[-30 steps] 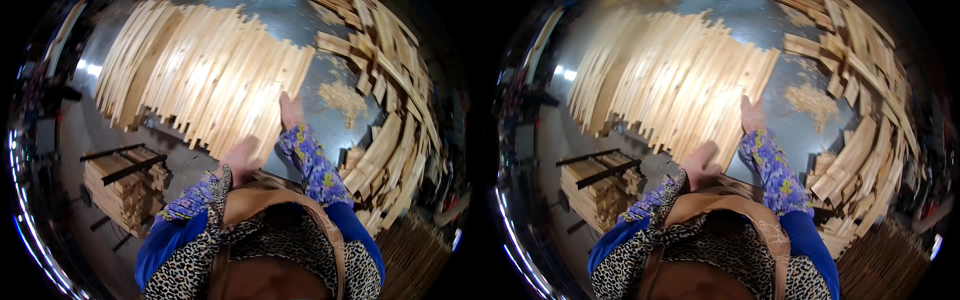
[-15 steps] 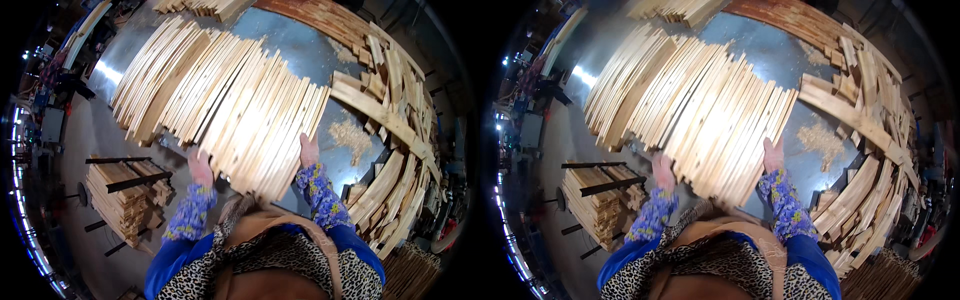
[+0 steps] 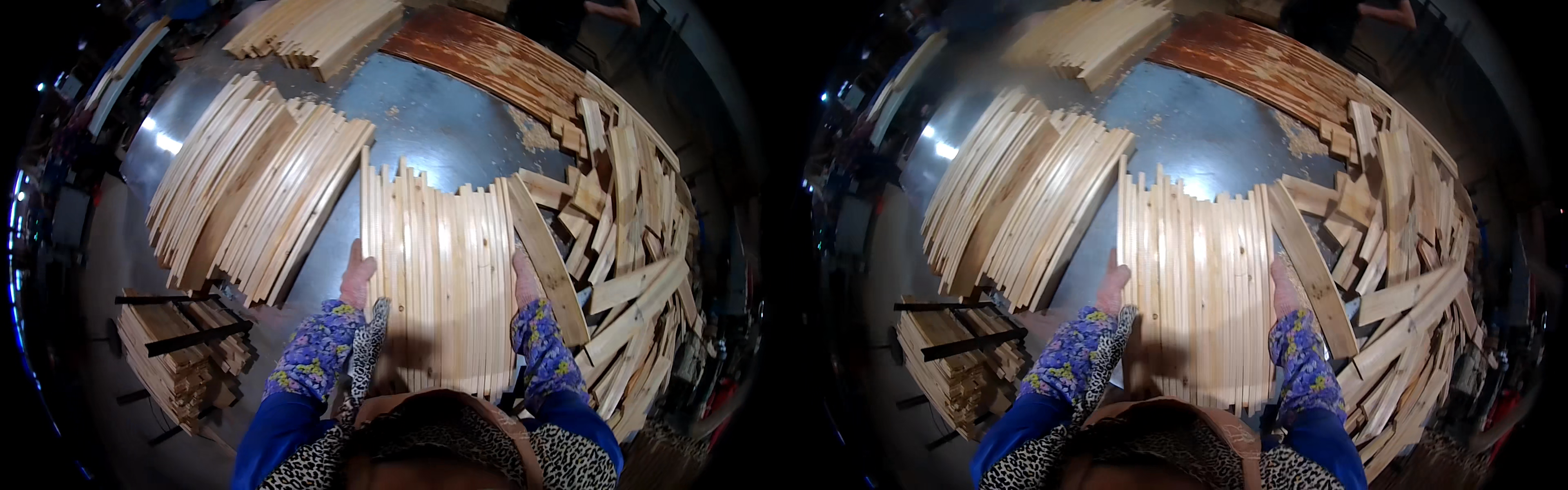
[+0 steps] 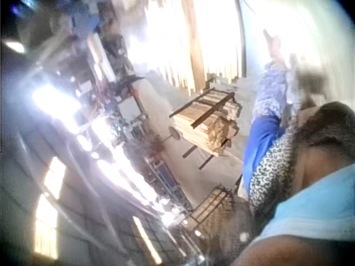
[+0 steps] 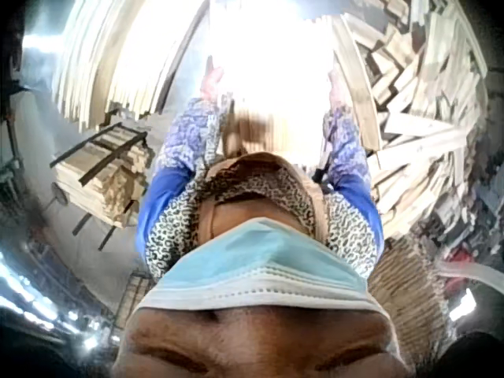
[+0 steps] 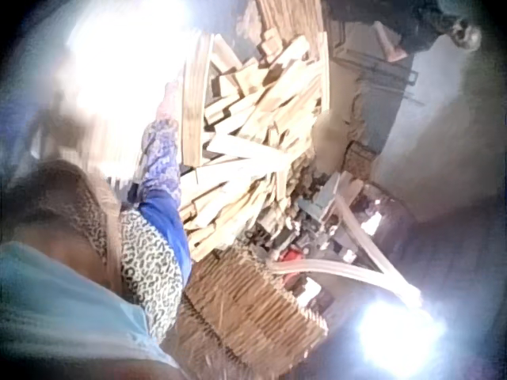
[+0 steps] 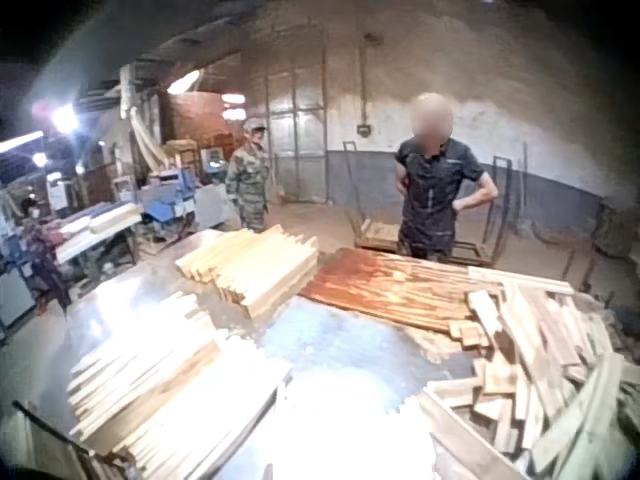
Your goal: The person sorts and stacks thin wooden planks on a metal table. They pick up planks from a disorganized pile, align them, and place them into a neat stack. Other workers are visible in the background handling similar materials.
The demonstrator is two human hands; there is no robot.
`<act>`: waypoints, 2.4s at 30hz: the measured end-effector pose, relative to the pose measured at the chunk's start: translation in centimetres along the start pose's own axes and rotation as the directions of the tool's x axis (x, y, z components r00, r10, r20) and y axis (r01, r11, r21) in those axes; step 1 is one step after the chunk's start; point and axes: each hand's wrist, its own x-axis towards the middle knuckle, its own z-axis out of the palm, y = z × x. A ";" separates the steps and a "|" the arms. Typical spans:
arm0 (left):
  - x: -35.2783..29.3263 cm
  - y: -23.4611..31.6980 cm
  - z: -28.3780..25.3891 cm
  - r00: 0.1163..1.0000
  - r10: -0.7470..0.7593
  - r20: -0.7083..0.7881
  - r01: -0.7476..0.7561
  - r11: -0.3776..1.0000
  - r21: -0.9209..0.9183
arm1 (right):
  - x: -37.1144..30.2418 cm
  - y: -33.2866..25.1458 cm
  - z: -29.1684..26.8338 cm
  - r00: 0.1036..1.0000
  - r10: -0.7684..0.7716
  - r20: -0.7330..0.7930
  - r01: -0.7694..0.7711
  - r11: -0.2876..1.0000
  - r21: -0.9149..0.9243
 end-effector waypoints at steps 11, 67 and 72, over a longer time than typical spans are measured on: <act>3.7 7.2 2.8 0.937 0.209 0.279 -0.281 0.927 0.248 | 2.5 -5.6 -4.8 0.807 -0.297 0.511 0.106 0.923 0.371; 10.7 12.0 -5.2 0.984 -0.176 0.004 0.118 0.673 0.731 | 13.9 2.9 5.3 0.906 -0.377 -0.191 0.395 0.916 0.071; 11.6 11.8 -6.8 0.999 -0.030 -0.015 0.029 0.528 0.849 | 15.7 4.3 5.3 0.923 -0.378 -0.074 0.384 0.912 0.140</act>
